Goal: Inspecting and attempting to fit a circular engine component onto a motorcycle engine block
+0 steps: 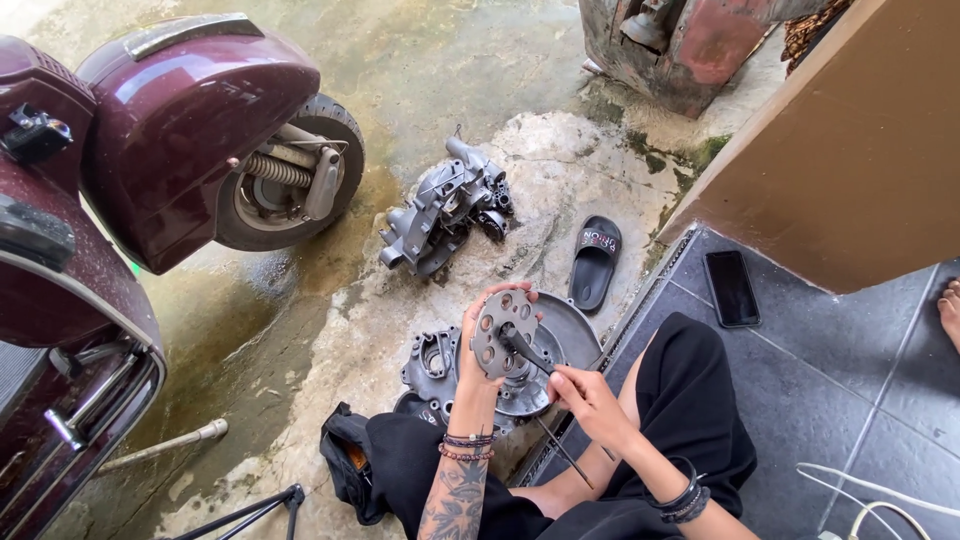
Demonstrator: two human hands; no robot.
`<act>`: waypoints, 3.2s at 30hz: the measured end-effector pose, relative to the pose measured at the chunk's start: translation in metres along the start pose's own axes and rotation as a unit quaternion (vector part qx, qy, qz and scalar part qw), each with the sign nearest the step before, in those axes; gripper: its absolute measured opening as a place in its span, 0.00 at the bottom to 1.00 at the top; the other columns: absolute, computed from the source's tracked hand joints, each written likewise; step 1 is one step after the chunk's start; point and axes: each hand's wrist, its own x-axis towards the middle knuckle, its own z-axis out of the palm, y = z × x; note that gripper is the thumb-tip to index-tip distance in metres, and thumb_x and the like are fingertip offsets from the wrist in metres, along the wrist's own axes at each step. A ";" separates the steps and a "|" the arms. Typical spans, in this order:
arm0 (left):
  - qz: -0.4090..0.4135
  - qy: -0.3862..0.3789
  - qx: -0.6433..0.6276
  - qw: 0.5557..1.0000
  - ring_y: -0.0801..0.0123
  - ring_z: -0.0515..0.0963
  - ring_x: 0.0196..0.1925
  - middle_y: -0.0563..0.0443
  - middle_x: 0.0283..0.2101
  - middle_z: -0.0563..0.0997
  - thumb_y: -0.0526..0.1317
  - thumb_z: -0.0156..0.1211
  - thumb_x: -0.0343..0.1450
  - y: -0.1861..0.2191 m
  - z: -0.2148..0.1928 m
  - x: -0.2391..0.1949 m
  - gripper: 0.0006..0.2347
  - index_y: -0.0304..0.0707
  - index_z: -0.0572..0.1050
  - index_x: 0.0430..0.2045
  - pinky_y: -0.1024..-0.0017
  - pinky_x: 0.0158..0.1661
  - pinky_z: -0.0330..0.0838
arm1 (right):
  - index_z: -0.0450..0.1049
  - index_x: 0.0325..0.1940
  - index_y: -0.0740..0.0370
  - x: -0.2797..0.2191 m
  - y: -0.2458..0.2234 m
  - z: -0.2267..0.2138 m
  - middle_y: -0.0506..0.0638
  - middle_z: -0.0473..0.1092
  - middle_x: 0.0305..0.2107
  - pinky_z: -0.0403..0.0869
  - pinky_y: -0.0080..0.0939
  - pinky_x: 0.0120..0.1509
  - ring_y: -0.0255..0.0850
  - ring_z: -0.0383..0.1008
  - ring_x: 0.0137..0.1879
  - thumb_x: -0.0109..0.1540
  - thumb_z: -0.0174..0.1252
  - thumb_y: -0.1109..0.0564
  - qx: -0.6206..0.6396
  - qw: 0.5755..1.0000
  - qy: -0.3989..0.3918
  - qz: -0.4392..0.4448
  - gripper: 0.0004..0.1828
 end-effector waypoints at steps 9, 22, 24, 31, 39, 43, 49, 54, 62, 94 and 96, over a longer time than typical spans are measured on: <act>-0.004 0.008 0.004 1.000 0.48 0.81 0.47 0.31 0.47 0.79 0.27 0.53 0.70 0.002 -0.001 0.005 0.07 0.27 0.78 0.38 0.58 0.42 0.81 | 0.71 0.25 0.63 0.006 0.001 -0.002 0.49 0.62 0.17 0.58 0.35 0.29 0.34 0.53 0.20 0.70 0.45 0.42 0.010 1.000 -0.017 0.014 0.27; 0.012 0.074 0.015 0.997 0.50 0.82 0.46 0.33 0.45 0.81 0.29 0.52 0.72 -0.008 0.007 0.022 0.06 0.27 0.77 0.37 0.58 0.42 0.82 | 0.76 0.29 0.63 0.027 0.030 -0.019 0.44 0.57 0.13 0.55 0.32 0.25 0.31 0.52 0.18 0.70 0.46 0.43 0.070 0.997 0.024 0.025 0.26; 0.029 0.075 0.096 0.992 0.52 0.85 0.43 0.36 0.42 0.84 0.32 0.55 0.71 -0.016 0.006 0.027 0.07 0.31 0.81 0.34 0.62 0.49 0.79 | 0.74 0.28 0.64 0.029 0.034 -0.021 0.43 0.54 0.11 0.52 0.32 0.22 0.31 0.49 0.17 0.71 0.45 0.43 0.100 0.993 0.059 0.031 0.27; -0.024 0.091 0.033 0.995 0.52 0.82 0.46 0.34 0.46 0.81 0.29 0.54 0.69 -0.029 0.002 0.031 0.07 0.29 0.78 0.37 0.58 0.41 0.81 | 0.73 0.27 0.63 0.024 0.037 -0.028 0.44 0.55 0.11 0.55 0.33 0.26 0.31 0.51 0.18 0.71 0.45 0.43 0.094 0.994 0.037 0.042 0.27; -0.045 0.164 0.084 0.982 0.52 0.83 0.45 0.34 0.45 0.83 0.28 0.53 0.70 -0.022 0.020 0.028 0.06 0.27 0.78 0.36 0.58 0.42 0.81 | 0.73 0.26 0.66 0.018 0.043 -0.025 0.45 0.53 0.11 0.52 0.33 0.23 0.31 0.48 0.17 0.71 0.47 0.45 0.137 0.988 0.038 0.056 0.27; 0.015 0.087 0.189 0.978 0.52 0.85 0.46 0.40 0.44 0.86 0.30 0.56 0.68 -0.034 0.003 0.023 0.07 0.35 0.81 0.35 0.59 0.50 0.77 | 0.72 0.27 0.63 0.015 0.049 -0.031 0.44 0.52 0.11 0.48 0.33 0.21 0.31 0.46 0.16 0.71 0.46 0.43 0.115 0.989 0.080 0.057 0.27; -0.001 0.060 0.084 0.995 0.50 0.83 0.47 0.33 0.45 0.82 0.27 0.55 0.69 -0.030 0.002 0.005 0.07 0.26 0.78 0.38 0.59 0.40 0.82 | 0.73 0.27 0.64 0.002 0.051 -0.023 0.45 0.57 0.10 0.51 0.32 0.21 0.31 0.52 0.15 0.71 0.47 0.44 0.147 0.987 0.006 0.067 0.27; -0.018 0.087 0.118 0.989 0.52 0.83 0.47 0.36 0.46 0.83 0.29 0.55 0.71 -0.013 0.022 -0.002 0.06 0.29 0.79 0.36 0.60 0.41 0.81 | 0.71 0.25 0.64 -0.001 0.043 -0.010 0.45 0.52 0.10 0.49 0.32 0.20 0.30 0.47 0.15 0.71 0.46 0.43 0.161 0.985 0.025 0.055 0.27; -0.023 0.062 0.108 0.992 0.53 0.84 0.46 0.36 0.44 0.83 0.32 0.52 0.71 -0.015 0.009 0.004 0.08 0.28 0.79 0.35 0.59 0.40 0.82 | 0.67 0.52 0.61 0.011 0.001 -0.009 0.47 0.58 0.20 0.53 0.33 0.23 0.32 0.47 0.19 0.73 0.39 0.47 0.141 0.989 -0.002 0.047 0.17; 0.047 0.060 0.029 0.997 0.53 0.84 0.47 0.35 0.45 0.82 0.29 0.54 0.71 0.022 -0.002 -0.012 0.05 0.29 0.78 0.35 0.61 0.43 0.82 | 0.65 0.34 0.60 0.007 0.007 0.021 0.40 0.45 0.17 0.46 0.29 0.20 0.28 0.38 0.20 0.72 0.43 0.40 0.126 0.988 -0.035 0.081 0.23; 0.082 0.053 -0.020 0.995 0.50 0.82 0.45 0.34 0.46 0.81 0.30 0.52 0.72 0.021 -0.006 -0.008 0.05 0.31 0.77 0.36 0.57 0.43 0.82 | 0.60 0.29 0.59 0.005 0.016 0.021 0.41 0.45 0.19 0.46 0.29 0.21 0.28 0.41 0.20 0.72 0.43 0.40 0.099 0.992 -0.056 0.062 0.25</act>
